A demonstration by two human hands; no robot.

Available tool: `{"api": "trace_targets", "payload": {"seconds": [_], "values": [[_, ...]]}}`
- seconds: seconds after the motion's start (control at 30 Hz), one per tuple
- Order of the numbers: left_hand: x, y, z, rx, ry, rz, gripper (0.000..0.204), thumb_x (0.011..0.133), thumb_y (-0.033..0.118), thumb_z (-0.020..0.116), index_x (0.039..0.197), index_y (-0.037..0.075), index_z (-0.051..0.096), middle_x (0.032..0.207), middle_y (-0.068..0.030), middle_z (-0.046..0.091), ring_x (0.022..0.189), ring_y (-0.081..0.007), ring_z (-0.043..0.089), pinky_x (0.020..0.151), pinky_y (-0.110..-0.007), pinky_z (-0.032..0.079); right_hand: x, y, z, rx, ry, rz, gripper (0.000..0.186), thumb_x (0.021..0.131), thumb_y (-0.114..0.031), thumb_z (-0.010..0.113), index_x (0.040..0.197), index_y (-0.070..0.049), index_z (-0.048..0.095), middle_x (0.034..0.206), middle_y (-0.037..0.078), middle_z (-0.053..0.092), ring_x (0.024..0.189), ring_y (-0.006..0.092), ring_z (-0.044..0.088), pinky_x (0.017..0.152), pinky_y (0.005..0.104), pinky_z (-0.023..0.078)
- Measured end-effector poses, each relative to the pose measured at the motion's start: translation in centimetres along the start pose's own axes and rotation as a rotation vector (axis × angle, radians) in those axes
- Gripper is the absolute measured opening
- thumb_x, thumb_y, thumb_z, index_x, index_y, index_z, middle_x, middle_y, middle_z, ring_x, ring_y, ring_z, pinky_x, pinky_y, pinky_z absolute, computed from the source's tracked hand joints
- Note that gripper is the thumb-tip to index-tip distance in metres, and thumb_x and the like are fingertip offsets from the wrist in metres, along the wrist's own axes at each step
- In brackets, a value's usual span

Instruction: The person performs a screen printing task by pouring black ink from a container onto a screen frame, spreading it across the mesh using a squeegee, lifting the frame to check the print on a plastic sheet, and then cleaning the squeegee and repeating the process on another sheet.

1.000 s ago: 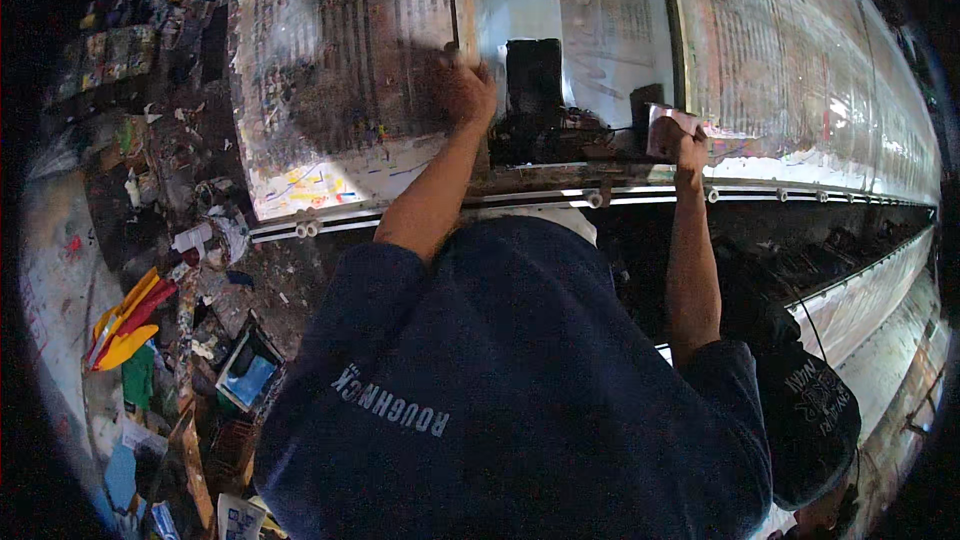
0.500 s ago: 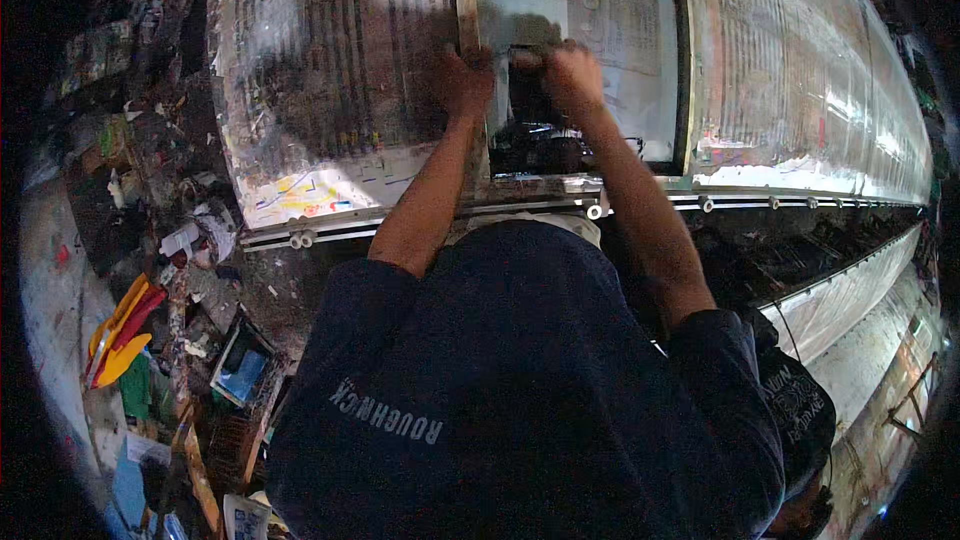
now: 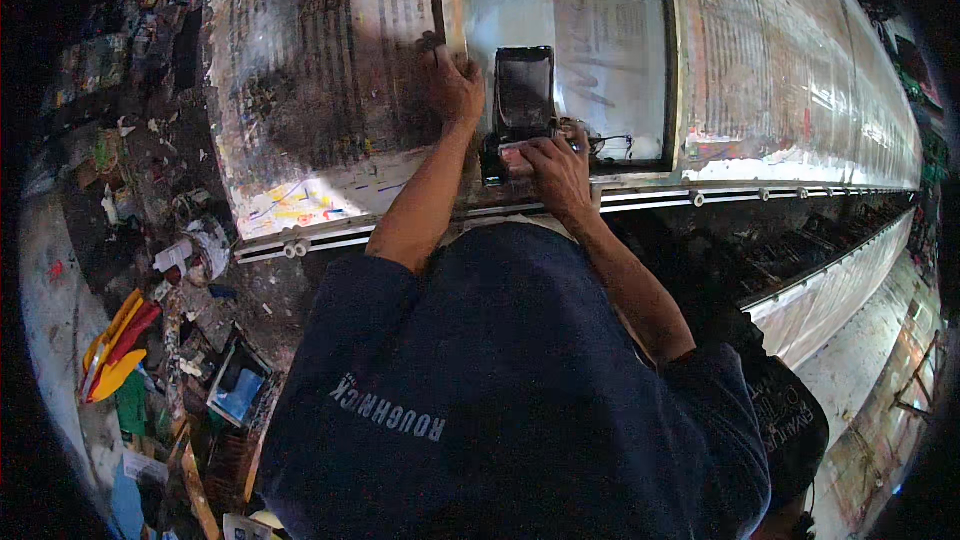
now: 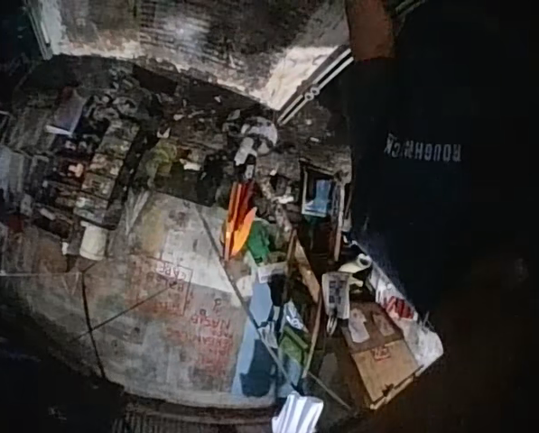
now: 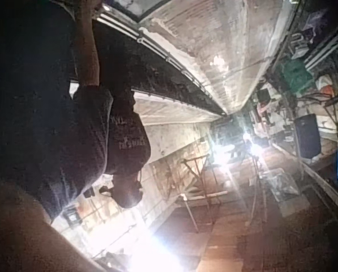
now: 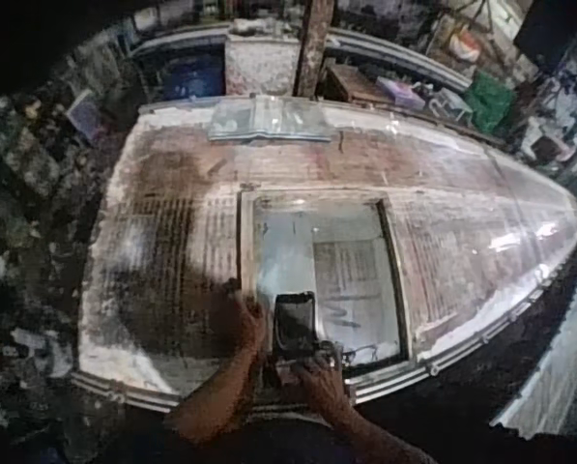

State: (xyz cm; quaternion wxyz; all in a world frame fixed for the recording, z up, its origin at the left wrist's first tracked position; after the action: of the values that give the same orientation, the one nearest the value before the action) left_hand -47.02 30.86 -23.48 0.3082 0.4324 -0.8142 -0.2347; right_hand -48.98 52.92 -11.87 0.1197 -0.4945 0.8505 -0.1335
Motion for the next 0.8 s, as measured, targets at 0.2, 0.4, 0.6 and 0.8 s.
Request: {"api": "trace_targets", "payload": {"seconds": [0.2, 0.4, 0.6, 0.8], "values": [[1.3, 2.5, -2.9, -0.043, -0.098, -0.05, 0.042, 0.08, 0.018, 0.075, 0.113, 0.003, 0.054, 0.107, -0.0239, 0.059, 0.101, -0.0465, 0.06, 0.083, -0.054, 0.051, -2.6, 0.0, -0.9, -0.009, -0.044, -0.003, 0.034, 0.084, -0.012, 0.071, 0.117, -0.019, 0.07, 0.119, -0.002, 0.068, 0.115, 0.0218, 0.062, 0.118, 0.068, 0.015], [1.3, 2.6, -3.0, -0.281, -0.133, -0.117, 0.037, 0.079, 0.016, 0.071, 0.109, 0.001, 0.055, 0.095, -0.0256, 0.065, 0.088, -0.0474, 0.065, 0.074, -0.055, 0.052, 4.5, 2.3, -3.5, -0.095, 0.058, -0.019, 0.037, 0.084, -0.016, 0.071, 0.12, -0.019, 0.069, 0.119, 0.0, 0.068, 0.116, 0.0237, 0.062, 0.118, 0.0645, 0.019], [1.6, 4.1, -4.6, -0.313, -0.028, 0.007, 0.033, 0.079, 0.016, 0.066, 0.106, 0.0, 0.056, 0.092, -0.0244, 0.063, 0.087, -0.0485, 0.063, 0.072, -0.054, 0.051, 8.2, 2.8, -1.5, -0.243, 0.307, -0.044, 0.038, 0.083, -0.019, 0.067, 0.121, -0.019, 0.068, 0.116, 0.001, 0.068, 0.114, 0.0225, 0.062, 0.119, 0.0584, 0.025], [1.8, 4.0, -4.2, -0.336, -0.014, -0.033, 0.036, 0.079, 0.014, 0.066, 0.109, -0.002, 0.056, 0.094, -0.0268, 0.06, 0.089, -0.0499, 0.059, 0.077, -0.056, 0.048, 0.6, 3.7, -0.3, -0.073, 0.182, -0.035, 0.04, 0.074, -0.013, 0.069, 0.114, -0.016, 0.071, 0.117, 0.004, 0.067, 0.115, 0.0257, 0.062, 0.122, 0.0598, 0.022]]}}
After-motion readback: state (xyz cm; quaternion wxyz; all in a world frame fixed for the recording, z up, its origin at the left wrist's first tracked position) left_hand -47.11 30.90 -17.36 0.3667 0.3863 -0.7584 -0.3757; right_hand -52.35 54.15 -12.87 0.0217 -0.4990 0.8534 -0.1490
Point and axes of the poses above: each hand's wrist, its own x-axis towards the middle knuckle, its own z-axis out of the palm, y = z × x, the point moved 4 cm from there along x, towards the middle knuckle
